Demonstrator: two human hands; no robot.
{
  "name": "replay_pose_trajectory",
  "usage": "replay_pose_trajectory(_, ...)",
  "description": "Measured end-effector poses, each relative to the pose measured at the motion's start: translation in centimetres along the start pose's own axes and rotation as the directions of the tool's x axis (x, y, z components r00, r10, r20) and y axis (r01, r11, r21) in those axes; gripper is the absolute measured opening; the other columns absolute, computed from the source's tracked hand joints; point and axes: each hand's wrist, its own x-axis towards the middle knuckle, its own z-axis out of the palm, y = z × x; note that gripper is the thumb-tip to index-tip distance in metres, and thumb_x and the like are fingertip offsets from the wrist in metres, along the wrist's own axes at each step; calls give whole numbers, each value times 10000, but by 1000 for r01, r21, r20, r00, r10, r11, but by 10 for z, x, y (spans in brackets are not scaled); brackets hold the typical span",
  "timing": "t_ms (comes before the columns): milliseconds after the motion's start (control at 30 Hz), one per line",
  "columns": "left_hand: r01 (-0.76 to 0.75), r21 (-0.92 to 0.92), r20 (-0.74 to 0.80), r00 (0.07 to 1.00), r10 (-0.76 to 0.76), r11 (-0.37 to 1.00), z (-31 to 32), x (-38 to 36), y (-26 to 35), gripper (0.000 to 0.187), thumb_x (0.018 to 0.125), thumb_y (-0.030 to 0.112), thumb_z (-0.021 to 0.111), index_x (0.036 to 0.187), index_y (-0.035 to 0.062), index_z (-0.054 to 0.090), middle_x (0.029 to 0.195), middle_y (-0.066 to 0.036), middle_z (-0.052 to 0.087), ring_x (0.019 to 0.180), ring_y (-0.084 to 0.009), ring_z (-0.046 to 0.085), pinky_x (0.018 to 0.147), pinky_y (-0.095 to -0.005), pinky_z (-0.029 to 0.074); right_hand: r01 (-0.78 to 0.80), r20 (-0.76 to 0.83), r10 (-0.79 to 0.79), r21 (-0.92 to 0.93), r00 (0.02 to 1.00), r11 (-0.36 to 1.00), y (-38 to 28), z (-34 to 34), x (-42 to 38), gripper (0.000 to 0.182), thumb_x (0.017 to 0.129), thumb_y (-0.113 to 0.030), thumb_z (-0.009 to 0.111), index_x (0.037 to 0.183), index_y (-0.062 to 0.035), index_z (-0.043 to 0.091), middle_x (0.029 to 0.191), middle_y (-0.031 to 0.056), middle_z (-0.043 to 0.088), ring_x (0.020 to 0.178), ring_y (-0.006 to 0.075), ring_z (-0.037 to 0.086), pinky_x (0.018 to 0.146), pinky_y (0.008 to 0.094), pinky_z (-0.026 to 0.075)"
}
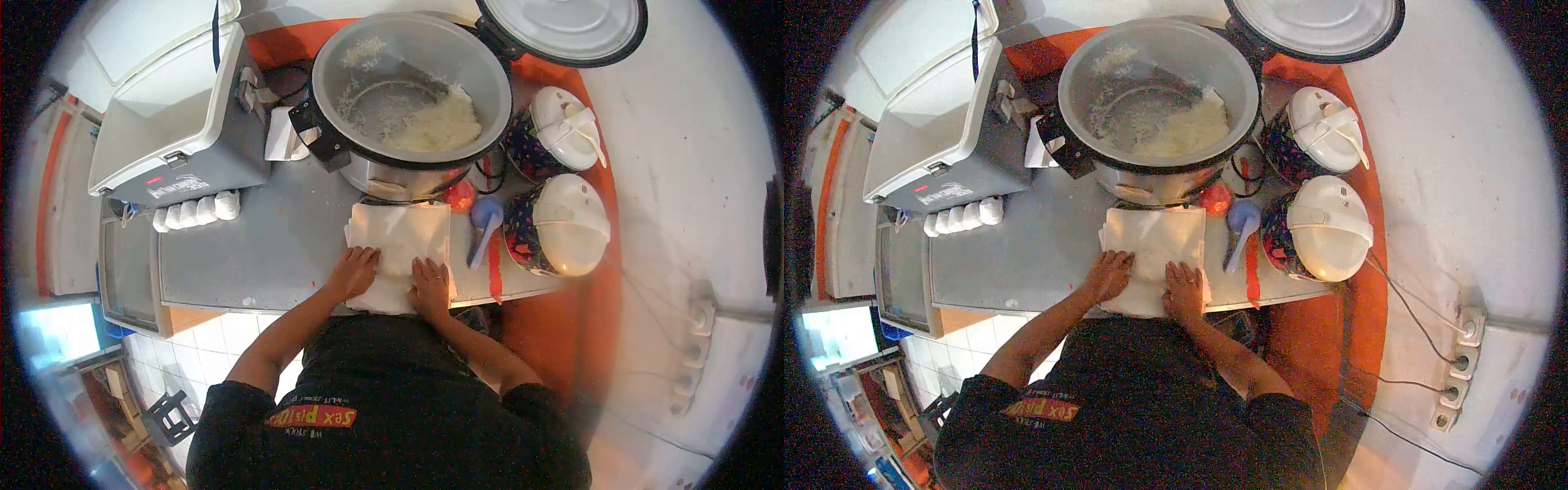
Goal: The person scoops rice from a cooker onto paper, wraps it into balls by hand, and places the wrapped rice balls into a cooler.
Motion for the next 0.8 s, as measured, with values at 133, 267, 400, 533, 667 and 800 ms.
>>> replay_pose_trajectory(133,-1,-138,168,985,24,990,20,13,-28,362,892,210,614,1246,151,656,1198,-32,601,1076,-277,494,932,-451,394,-159,230,138,77,963,984,22,2,8,440,808,-68,599,1245,-105,617,1137,113,697,1124,295,620,1022,509,315)
replay_pose_trajectory(267,168,-222,426,903,-60,960,28,35,-42,215,884,228,635,1089,230,699,1143,2,608,1054,-290,494,925,-528,382,-480,415,385,151,825,864,22,1,50,275,851,-159,667,1112,-89,616,1037,129,700,982,311,666,969,502,382)
replay_pose_trajectory(400,312,-98,471,851,-232,945,-7,65,-19,115,867,218,650,883,219,764,1048,-34,649,1040,-261,526,900,-492,397,-396,237,388,-14,891,918,27,41,73,181,862,-183,674,981,-65,606,990,140,696,946,310,677,856,511,486)
replay_pose_trajectory(533,374,-25,142,919,-368,927,3,63,0,95,832,213,665,843,204,759,1004,-44,634,1009,-270,549,882,-455,418,-263,338,312,-182,888,947,17,25,99,200,857,-189,672,964,-22,649,1005,194,691,901,354,696,758,497,554)
replay_pose_trajectory(667,263,33,77,961,-265,964,11,32,7,128,826,206,644,909,190,741,977,-56,607,1011,-272,551,841,-424,442,-344,429,343,-79,835,936,34,50,86,231,863,-223,663,921,-3,704,938,199,690,810,401,697,757,478,567)
replay_pose_trajectory(800,180,88,29,983,-183,980,21,-1,25,310,861,182,596,1156,114,665,1074,-75,580,1039,-279,527,835,-437,449,-446,527,405,-53,747,893,-10,35,80,405,840,-296,692,1089,21,649,1087,265,637,979,439,658,824,508,546)
